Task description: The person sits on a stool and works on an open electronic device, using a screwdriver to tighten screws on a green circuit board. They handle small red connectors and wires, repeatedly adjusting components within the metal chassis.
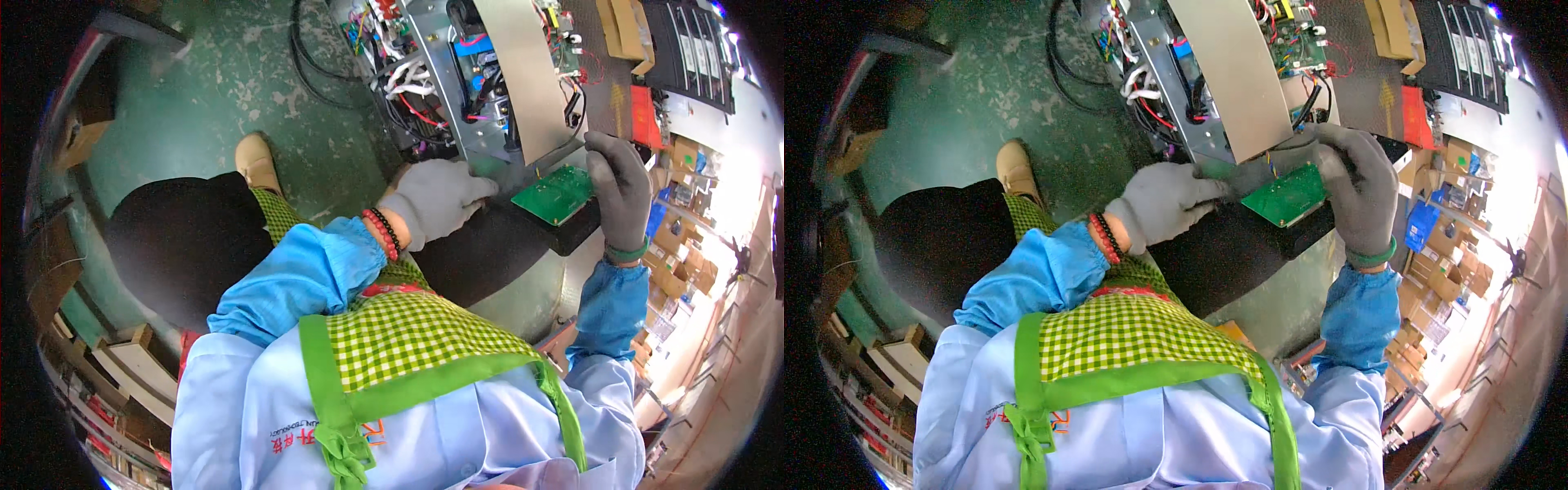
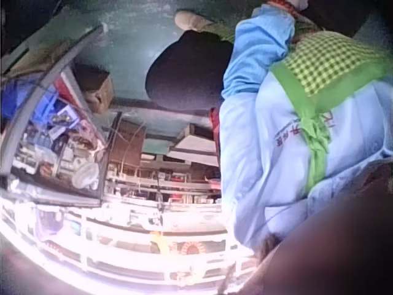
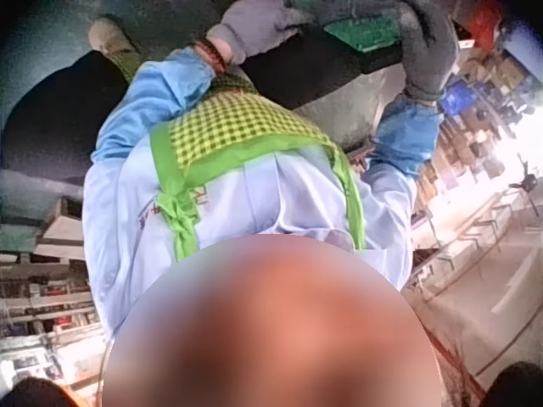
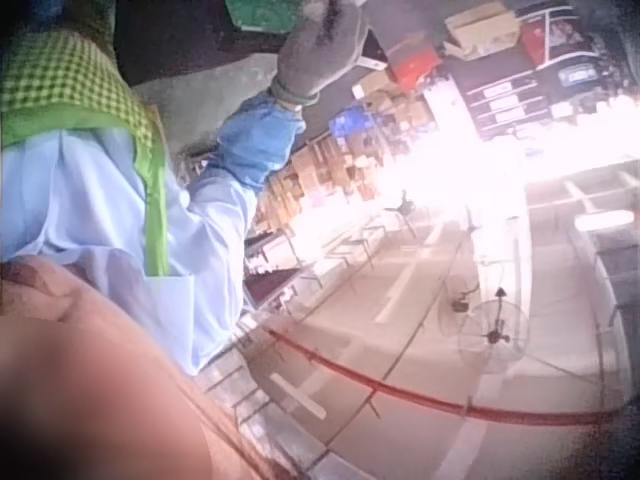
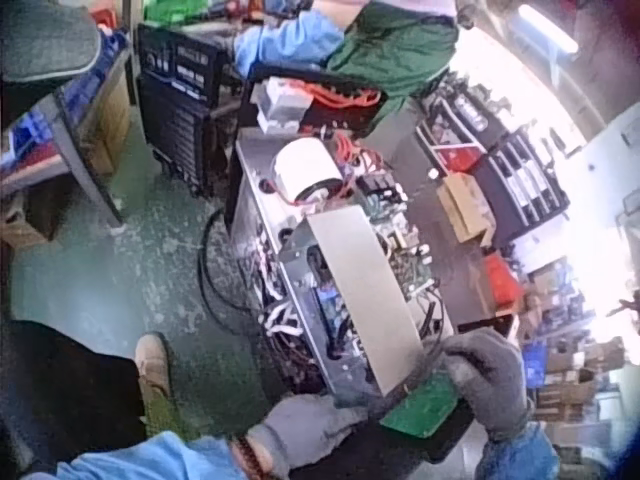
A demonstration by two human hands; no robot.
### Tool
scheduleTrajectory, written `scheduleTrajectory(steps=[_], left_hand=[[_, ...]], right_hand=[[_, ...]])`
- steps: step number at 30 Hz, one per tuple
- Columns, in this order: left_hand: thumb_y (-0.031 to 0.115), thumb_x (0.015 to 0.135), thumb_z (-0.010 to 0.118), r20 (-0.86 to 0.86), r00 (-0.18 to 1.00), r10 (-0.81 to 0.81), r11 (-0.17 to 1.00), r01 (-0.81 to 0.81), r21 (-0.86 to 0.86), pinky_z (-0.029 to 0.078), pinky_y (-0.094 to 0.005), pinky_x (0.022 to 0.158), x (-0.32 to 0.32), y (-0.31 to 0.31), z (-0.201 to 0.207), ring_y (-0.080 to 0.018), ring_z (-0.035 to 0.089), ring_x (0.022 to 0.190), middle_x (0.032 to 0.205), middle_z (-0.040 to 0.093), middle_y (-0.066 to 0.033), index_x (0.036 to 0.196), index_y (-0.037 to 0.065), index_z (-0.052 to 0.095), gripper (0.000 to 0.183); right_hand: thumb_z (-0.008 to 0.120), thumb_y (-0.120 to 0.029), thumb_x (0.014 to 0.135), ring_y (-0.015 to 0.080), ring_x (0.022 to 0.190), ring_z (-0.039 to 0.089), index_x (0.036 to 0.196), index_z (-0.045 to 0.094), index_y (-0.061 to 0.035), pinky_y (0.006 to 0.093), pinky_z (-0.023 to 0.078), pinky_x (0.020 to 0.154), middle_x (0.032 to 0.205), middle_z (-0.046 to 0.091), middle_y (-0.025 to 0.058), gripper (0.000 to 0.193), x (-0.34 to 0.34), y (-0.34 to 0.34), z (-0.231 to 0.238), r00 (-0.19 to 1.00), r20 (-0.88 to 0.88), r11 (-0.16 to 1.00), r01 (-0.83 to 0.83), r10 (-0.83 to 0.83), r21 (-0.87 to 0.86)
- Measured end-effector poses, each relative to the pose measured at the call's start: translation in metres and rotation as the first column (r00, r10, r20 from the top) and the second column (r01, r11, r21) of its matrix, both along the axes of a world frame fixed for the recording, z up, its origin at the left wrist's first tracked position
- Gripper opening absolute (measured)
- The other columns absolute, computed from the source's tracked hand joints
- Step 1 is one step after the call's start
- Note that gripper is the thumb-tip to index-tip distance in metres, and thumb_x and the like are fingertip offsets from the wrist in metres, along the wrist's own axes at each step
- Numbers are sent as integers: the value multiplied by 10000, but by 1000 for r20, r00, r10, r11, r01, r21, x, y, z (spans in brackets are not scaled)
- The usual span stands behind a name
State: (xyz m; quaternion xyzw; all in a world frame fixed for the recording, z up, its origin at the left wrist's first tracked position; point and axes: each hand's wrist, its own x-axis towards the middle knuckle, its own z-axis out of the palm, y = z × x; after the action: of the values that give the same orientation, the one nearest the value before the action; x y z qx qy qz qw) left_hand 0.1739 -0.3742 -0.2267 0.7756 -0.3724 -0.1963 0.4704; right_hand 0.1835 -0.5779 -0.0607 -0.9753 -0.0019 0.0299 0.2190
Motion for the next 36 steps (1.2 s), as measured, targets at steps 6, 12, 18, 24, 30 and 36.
scheduleTrajectory(steps=[6, 12, 18, 24, 30, 36], left_hand=[[231, 807, 627, 100, 994, -33, 999, 30, 35, 493, -449, 693, 0, -6, 6, -345, 597, 811, 897, 589, -136, 1021, 160, 653, 226], [228, 847, 623, 56, 992, 111, 989, -104, -108, 503, -431, 707, -4, 6, 4, -332, 610, 808, 882, 609, -108, 957, 69, 641, 194], [251, 934, 573, -859, 67, -508, 726, -503, -469, 421, -208, 585, -5, 50, 40, -62, 469, 647, 808, 555, 10, 1106, 50, 571, 264], [425, 905, 579, -857, 130, -499, 776, -373, -508, 304, -141, 533, -27, 61, 73, -10, 365, 641, 773, 492, 45, 1077, 64, 552, 401], [375, 922, 580, -846, 94, -524, 766, -382, -517, 314, -151, 487, -31, 64, 82, -22, 378, 596, 742, 450, 46, 946, 98, 544, 280], [397, 894, 612, -868, 393, -305, 849, -301, -434, 288, -187, 507, -29, 68, 97, -42, 374, 590, 701, 468, 40, 913, 81, 589, 317]], right_hand=[[628, -133, 804, 247, 811, 616, 985, 642, -7, 331, 481, 749, 882, 623, 130, 221, -7, -12, 1, 985, 147, 995, -79, 86, -59], [665, -157, 753, 278, 767, 626, 984, 650, -32, 372, 496, 703, 908, 637, 121, 264, -11, -7, 6, 957, 285, 998, -55, 43, 34], [728, -251, 700, 258, 806, 610, 1023, 648, -125, 378, 489, 702, 902, 608, 60, 355, -52, 62, 17, 818, 452, 934, -335, 355, -127], [692, -268, 741, 252, 799, 605, 939, 645, -140, 392, 488, 689, 912, 591, 37, 240, -75, 92, -11, 842, 453, 950, -309, 294, -43], [684, -238, 751, 259, 791, 602, 937, 647, -140, 389, 486, 703, 896, 595, 49, 213, -88, 95, -12, 864, 439, 965, -263, 248, -27], [680, -182, 736, 260, 797, 605, 889, 656, -123, 393, 492, 699, 873, 598, 59, 166, -91, 105, 0, 893, 418, 985, -152, 170, -76]])
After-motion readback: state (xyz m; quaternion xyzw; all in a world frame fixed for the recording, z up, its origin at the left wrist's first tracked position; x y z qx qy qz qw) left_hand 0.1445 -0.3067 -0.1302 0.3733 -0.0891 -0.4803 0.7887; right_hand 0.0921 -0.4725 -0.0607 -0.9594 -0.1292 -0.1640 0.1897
